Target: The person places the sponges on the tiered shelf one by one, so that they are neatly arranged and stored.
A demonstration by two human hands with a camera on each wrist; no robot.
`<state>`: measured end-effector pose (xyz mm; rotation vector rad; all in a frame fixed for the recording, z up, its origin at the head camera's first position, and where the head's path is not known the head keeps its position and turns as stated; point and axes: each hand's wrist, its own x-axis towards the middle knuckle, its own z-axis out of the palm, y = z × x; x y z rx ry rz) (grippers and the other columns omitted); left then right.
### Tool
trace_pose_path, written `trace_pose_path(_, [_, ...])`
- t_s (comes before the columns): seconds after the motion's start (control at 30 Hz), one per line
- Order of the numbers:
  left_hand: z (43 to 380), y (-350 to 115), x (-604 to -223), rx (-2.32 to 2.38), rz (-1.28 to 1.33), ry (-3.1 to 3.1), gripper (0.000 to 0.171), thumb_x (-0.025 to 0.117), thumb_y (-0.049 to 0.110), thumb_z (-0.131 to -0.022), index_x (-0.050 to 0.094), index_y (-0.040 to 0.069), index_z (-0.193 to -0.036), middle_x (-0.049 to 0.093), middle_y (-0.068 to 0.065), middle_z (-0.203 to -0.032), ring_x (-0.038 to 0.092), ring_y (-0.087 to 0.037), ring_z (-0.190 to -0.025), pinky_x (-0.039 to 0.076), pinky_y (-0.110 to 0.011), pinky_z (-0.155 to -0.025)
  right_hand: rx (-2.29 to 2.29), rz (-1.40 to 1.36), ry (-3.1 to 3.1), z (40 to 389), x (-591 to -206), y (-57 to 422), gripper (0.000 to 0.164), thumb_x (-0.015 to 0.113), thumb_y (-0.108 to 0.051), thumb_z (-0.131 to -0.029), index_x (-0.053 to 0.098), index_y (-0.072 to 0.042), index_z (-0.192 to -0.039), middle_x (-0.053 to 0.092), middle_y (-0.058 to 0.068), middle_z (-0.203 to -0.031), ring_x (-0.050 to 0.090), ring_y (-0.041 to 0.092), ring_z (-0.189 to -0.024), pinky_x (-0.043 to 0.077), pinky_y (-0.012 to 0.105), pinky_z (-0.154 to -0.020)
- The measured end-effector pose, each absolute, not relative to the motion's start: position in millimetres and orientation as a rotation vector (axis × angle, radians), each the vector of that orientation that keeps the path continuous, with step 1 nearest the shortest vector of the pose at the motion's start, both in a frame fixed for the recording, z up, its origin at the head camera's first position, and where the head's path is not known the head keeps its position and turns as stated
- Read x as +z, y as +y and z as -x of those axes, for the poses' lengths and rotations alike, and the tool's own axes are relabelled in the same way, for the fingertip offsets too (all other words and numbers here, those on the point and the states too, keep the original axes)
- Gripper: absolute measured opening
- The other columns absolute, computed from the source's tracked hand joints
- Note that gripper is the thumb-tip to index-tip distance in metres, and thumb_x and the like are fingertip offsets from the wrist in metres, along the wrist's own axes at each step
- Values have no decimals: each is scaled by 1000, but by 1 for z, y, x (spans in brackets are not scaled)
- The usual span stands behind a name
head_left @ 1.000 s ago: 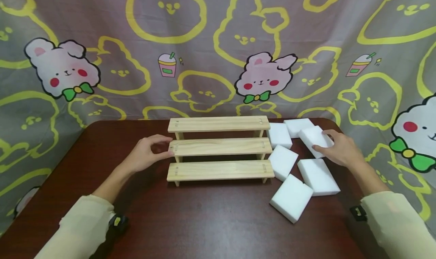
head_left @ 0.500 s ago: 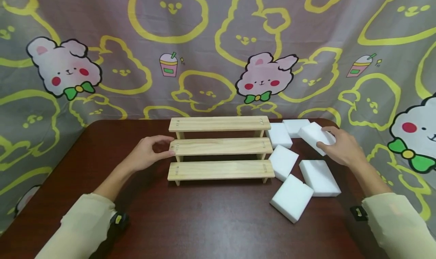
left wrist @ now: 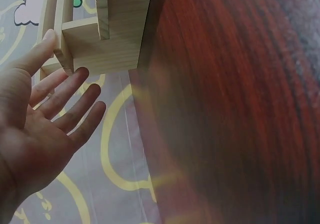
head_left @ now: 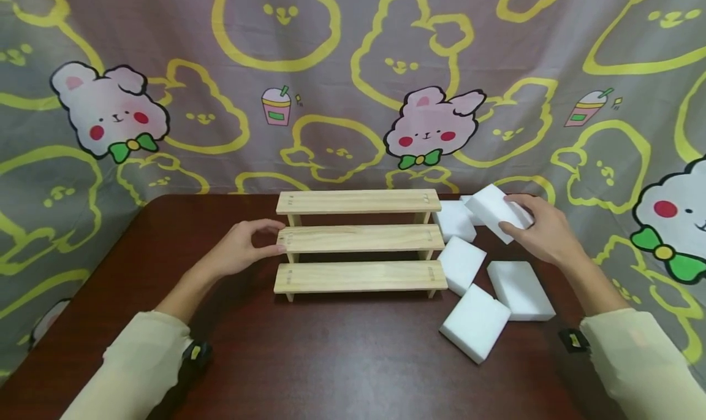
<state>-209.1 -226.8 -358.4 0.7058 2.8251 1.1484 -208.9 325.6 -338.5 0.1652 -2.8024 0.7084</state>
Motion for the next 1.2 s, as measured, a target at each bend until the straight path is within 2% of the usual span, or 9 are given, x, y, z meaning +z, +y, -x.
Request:
trace_pose_path(0.33, [209,-226,-360,1166,-701,2826,46,80,19,-94,65,-3,-131,71,-19,-120,63,-41,-117,43,-60,-101,741,-325,-2708,209,-331,312,55,79,-16,-90,57,3,-137,56,30,-132,53,45,-105,45,60,-79])
trace_pose_path(0.73, [211,-227,-362,1160,-719,2821,44,80,18,-94,64,-2,-131,72,-19,-119,64,-40,-118,43,-60,-102,750,-325,-2679,207,-311,289,55,77,-21,-91,59,-1,-139,57,28,-134,53,42,-104,45,51,-77])
trace_pose_path(1.07, [212,-229,-363,1152,-724,2795,43,77,20,-97,62,1,-132,70,-19,-123,61,-42,-123,42,-62,-103,717,-431,-2585,207,-300,275,55,79,-18,-89,61,-3,-139,60,26,-128,53,32,-88,41,43,-71])
trace_pose_path(1.2, [213,-229,-364,1139,-729,2799,43,77,21,-97,62,1,-132,70,-19,-123,61,-43,-122,42,-62,-102,729,-475,-2556,208,-296,270,55,80,-17,-88,62,-4,-138,61,25,-127,56,33,-91,42,39,-71])
